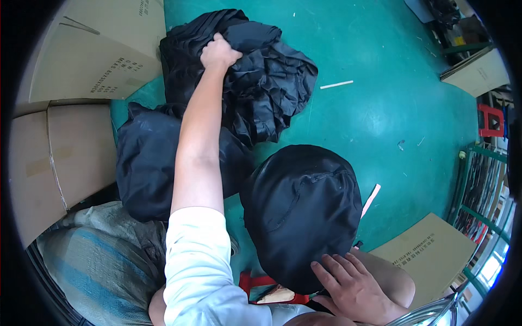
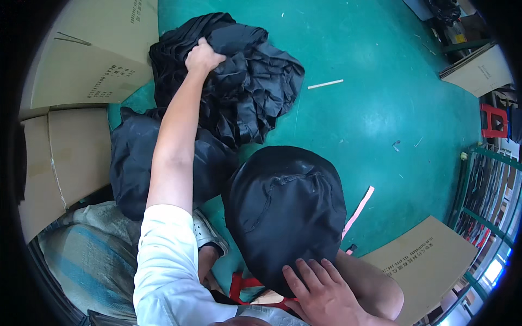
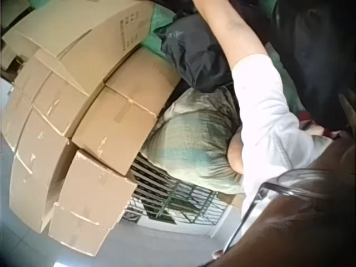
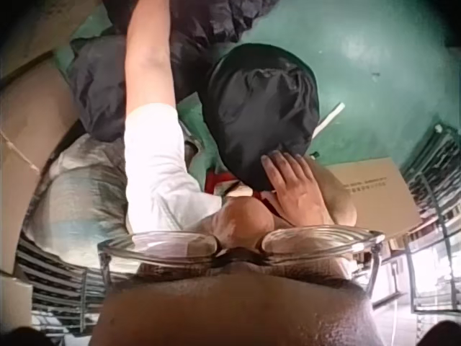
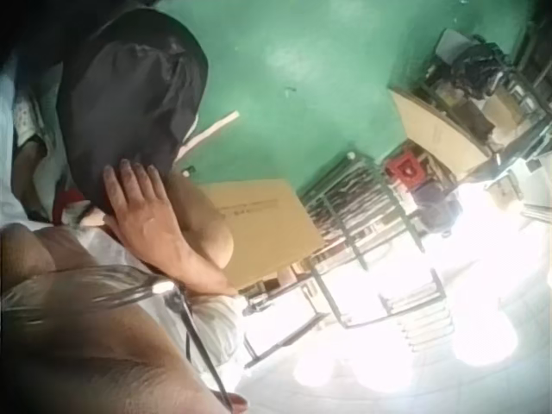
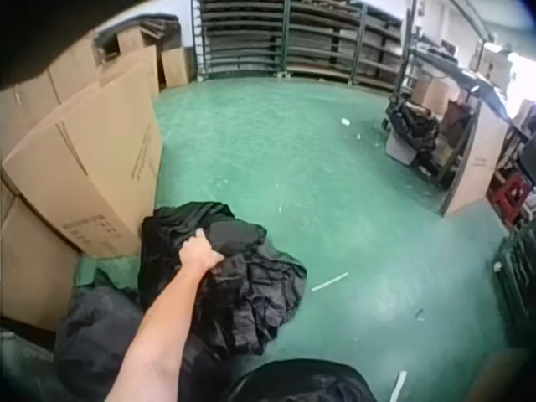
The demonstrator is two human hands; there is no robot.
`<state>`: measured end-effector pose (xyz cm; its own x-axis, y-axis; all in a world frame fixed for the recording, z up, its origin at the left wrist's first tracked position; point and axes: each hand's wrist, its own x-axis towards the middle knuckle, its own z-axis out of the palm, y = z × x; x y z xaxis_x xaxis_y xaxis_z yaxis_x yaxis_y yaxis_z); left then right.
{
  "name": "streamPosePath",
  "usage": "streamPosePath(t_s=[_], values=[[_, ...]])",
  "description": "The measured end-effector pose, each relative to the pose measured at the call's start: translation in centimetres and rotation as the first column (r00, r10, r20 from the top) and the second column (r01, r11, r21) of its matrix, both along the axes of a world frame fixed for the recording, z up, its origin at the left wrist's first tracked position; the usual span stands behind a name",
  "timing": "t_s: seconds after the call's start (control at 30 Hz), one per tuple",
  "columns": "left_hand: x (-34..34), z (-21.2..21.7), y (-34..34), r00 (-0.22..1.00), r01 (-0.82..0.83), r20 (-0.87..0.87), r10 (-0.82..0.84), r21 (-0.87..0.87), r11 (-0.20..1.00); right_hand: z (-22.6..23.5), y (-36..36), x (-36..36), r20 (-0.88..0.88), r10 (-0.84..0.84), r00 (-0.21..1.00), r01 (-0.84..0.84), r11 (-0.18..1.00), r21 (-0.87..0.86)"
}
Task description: Packing black fabric items into a large cardboard box.
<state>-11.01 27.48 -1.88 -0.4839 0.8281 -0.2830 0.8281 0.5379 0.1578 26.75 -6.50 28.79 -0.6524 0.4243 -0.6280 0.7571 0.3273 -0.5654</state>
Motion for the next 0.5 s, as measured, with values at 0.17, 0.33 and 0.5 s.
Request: streamPosePath(t_s=[0.17,0.33,0.5], values=[[-3.8,0.5,-2.5,0.991,0.115,0.076,-0.108,-0.092,0.989,1.1,-0.4,0.1,0.002,0.020,1.000,-0.020,0.999,0.049],[-6.9,1.8,-9.1,0.949,0.271,0.222,-0.225,-0.205,0.940,2.0,-1.2,0.4,-0.077,-0.009,0.997,0.013,0.999,0.050],[-5.2,1.8,-12.9,0.948,0.240,0.267,-0.173,-0.243,0.940,2.6,-2.0,1.3,-0.062,0.015,0.998,-0.009,0.996,0.093]])
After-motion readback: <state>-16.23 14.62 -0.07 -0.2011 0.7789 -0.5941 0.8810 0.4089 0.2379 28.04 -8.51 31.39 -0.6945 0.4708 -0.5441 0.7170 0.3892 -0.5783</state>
